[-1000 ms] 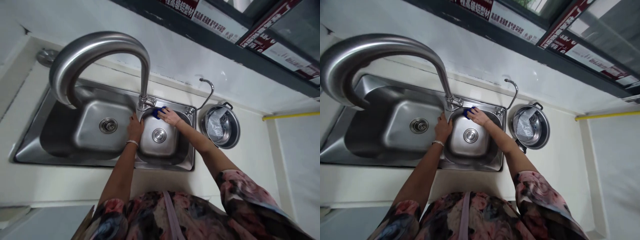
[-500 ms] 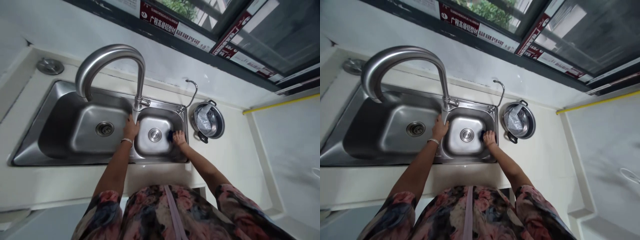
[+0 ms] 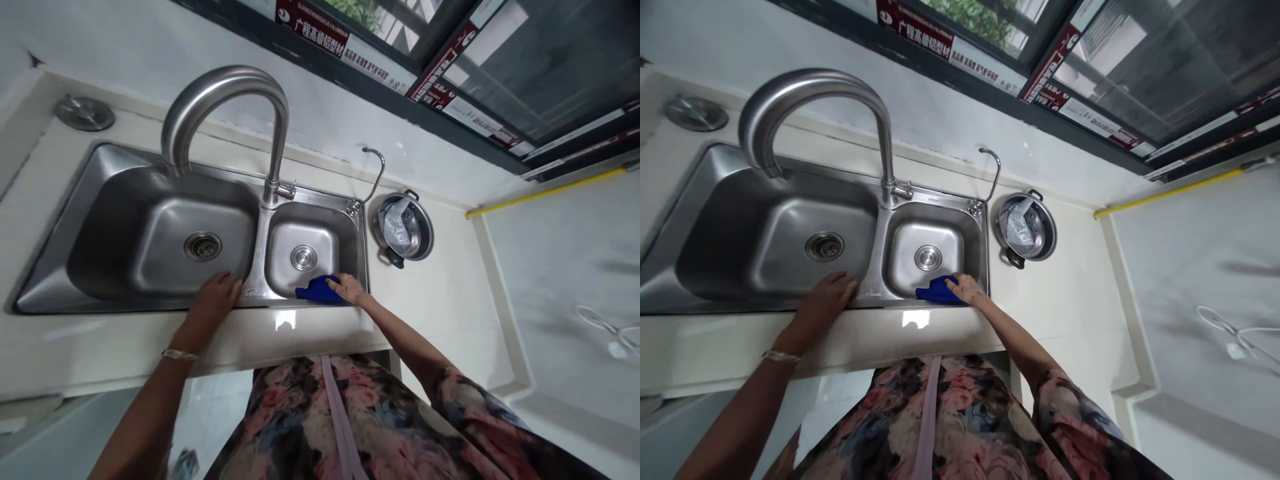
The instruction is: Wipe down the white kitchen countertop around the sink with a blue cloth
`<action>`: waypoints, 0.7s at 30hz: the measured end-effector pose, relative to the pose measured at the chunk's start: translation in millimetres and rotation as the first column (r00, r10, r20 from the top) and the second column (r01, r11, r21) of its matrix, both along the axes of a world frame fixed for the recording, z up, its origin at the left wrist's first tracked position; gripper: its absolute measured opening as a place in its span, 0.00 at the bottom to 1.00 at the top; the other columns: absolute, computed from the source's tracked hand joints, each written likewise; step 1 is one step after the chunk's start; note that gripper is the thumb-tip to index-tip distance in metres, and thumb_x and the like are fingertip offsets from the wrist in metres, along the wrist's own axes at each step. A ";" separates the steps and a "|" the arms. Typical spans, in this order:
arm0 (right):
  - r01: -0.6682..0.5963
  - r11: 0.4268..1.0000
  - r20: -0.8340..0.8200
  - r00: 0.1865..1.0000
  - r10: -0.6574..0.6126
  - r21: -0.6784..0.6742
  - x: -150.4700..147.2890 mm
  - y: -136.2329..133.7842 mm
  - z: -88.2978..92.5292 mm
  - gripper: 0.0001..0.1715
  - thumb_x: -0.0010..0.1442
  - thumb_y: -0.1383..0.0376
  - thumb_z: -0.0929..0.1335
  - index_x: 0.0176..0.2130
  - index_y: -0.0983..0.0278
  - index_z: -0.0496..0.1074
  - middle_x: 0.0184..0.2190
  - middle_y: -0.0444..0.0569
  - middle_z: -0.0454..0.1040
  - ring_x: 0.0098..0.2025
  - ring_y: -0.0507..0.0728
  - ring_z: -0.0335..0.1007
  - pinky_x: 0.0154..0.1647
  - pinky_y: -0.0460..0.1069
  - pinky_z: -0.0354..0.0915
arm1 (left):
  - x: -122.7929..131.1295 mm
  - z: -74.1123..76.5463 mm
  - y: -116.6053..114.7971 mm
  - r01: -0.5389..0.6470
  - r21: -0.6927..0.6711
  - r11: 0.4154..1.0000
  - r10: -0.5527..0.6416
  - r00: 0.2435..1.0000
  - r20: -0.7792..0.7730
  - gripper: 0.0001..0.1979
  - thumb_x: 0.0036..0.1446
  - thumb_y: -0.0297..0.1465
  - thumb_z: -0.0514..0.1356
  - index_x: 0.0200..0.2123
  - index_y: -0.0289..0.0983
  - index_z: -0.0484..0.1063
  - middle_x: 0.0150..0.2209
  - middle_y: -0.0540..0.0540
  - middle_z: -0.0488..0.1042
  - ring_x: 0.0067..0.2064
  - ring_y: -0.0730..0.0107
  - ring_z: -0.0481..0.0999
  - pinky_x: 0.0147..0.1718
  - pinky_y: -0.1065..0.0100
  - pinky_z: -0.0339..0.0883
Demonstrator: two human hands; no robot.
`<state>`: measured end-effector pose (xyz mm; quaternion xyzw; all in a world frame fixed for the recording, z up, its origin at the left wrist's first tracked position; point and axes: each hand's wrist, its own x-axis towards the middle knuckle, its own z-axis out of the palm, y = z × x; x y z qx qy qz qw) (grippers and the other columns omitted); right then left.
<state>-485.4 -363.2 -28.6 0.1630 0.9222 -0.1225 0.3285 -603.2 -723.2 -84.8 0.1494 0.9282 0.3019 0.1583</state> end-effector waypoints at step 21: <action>-0.177 0.955 0.015 0.984 0.179 0.239 58.1 39.0 13.6 0.34 0.72 0.64 0.60 0.73 0.64 0.62 0.68 0.64 0.68 0.57 0.64 0.75 0.56 0.55 0.72 | 101.9 1.7 -105.0 -0.368 -0.099 0.925 0.325 0.897 -0.299 0.32 0.64 0.48 0.56 0.67 0.41 0.71 0.76 0.45 0.63 0.77 0.46 0.56 0.75 0.34 0.49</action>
